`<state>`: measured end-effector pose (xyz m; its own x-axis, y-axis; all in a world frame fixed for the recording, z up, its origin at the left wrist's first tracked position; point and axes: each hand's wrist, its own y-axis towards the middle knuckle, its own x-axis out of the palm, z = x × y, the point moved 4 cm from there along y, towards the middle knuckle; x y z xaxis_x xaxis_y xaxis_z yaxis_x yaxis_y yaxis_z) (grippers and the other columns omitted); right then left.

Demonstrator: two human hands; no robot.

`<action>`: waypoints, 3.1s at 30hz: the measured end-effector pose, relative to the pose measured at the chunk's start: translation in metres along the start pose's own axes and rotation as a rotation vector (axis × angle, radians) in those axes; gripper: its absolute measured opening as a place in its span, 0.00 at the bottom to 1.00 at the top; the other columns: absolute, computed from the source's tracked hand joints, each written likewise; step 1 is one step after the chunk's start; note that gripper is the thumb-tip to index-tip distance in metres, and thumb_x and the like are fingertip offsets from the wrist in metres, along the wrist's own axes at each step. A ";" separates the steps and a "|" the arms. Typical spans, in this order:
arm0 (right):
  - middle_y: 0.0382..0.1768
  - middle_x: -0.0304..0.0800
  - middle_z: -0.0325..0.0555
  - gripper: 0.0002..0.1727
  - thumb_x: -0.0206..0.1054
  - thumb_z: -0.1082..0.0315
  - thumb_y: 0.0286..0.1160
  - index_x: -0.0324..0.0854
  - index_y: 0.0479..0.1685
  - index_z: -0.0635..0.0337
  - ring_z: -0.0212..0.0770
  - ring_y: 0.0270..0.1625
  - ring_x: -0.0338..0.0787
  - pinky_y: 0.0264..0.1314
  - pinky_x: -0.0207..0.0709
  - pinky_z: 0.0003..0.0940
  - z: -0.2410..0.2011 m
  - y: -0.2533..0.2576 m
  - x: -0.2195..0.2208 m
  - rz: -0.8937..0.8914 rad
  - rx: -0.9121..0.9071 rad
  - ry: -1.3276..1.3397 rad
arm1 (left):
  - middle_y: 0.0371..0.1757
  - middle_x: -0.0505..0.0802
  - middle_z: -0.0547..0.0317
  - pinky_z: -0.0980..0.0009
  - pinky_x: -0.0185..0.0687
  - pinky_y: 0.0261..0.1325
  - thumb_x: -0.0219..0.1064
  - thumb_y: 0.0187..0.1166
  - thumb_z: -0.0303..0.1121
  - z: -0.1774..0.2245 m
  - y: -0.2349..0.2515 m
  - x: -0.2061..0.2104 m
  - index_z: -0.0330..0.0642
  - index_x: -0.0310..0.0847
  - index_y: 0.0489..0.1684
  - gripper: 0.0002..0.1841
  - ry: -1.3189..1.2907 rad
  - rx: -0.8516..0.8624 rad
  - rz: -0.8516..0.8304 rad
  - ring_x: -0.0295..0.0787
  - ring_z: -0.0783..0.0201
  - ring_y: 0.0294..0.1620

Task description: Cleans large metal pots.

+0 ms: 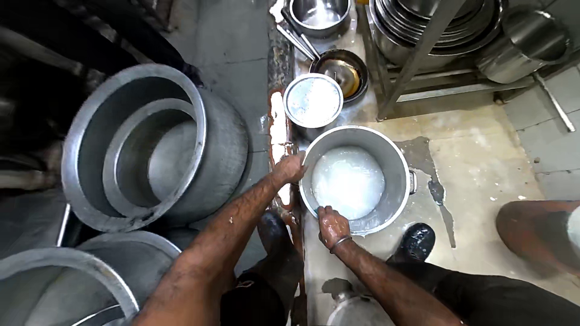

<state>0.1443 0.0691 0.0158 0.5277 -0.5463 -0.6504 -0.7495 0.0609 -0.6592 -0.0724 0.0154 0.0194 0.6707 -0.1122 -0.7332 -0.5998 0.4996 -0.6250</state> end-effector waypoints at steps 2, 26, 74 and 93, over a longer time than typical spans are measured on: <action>0.70 0.82 0.60 0.29 0.64 0.73 0.73 0.73 0.77 0.59 0.61 0.68 0.88 0.59 0.85 0.58 0.002 -0.001 -0.002 -0.024 -0.020 0.009 | 0.60 0.90 0.32 0.33 0.81 0.65 0.60 0.89 0.41 0.005 0.000 0.000 0.38 0.66 0.83 0.27 -0.003 -0.030 -0.014 0.89 0.34 0.63; 0.86 0.68 0.65 0.37 0.35 0.45 0.97 0.63 0.88 0.66 0.57 0.89 0.68 0.92 0.56 0.57 0.021 0.060 0.023 -0.360 -0.141 0.838 | 0.59 0.89 0.30 0.32 0.80 0.61 0.50 0.94 0.35 0.018 0.008 0.029 0.32 0.73 0.69 0.18 -0.193 -0.067 0.299 0.89 0.32 0.60; 0.52 0.93 0.58 0.11 0.71 0.72 0.71 0.92 0.50 0.56 0.62 0.62 0.90 0.73 0.75 0.67 0.183 -0.042 -0.052 0.087 -0.454 -0.607 | 0.72 0.85 0.32 0.32 0.81 0.62 0.49 0.92 0.35 0.015 0.016 0.022 0.33 0.69 0.78 0.22 -0.092 0.067 0.254 0.88 0.32 0.65; 0.91 0.59 0.64 0.35 0.63 0.70 0.79 0.66 0.90 0.54 0.67 0.83 0.75 0.70 0.75 0.67 -0.011 -0.033 0.066 0.327 -0.449 -0.516 | 0.69 0.86 0.34 0.34 0.82 0.60 0.52 0.90 0.35 0.013 0.013 0.021 0.34 0.72 0.74 0.20 -0.146 0.058 0.251 0.89 0.34 0.64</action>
<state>0.1990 0.0217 -0.0009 0.2880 -0.0917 -0.9532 -0.9325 -0.2533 -0.2574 -0.0600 0.0310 -0.0002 0.5626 0.1438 -0.8141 -0.7320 0.5444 -0.4097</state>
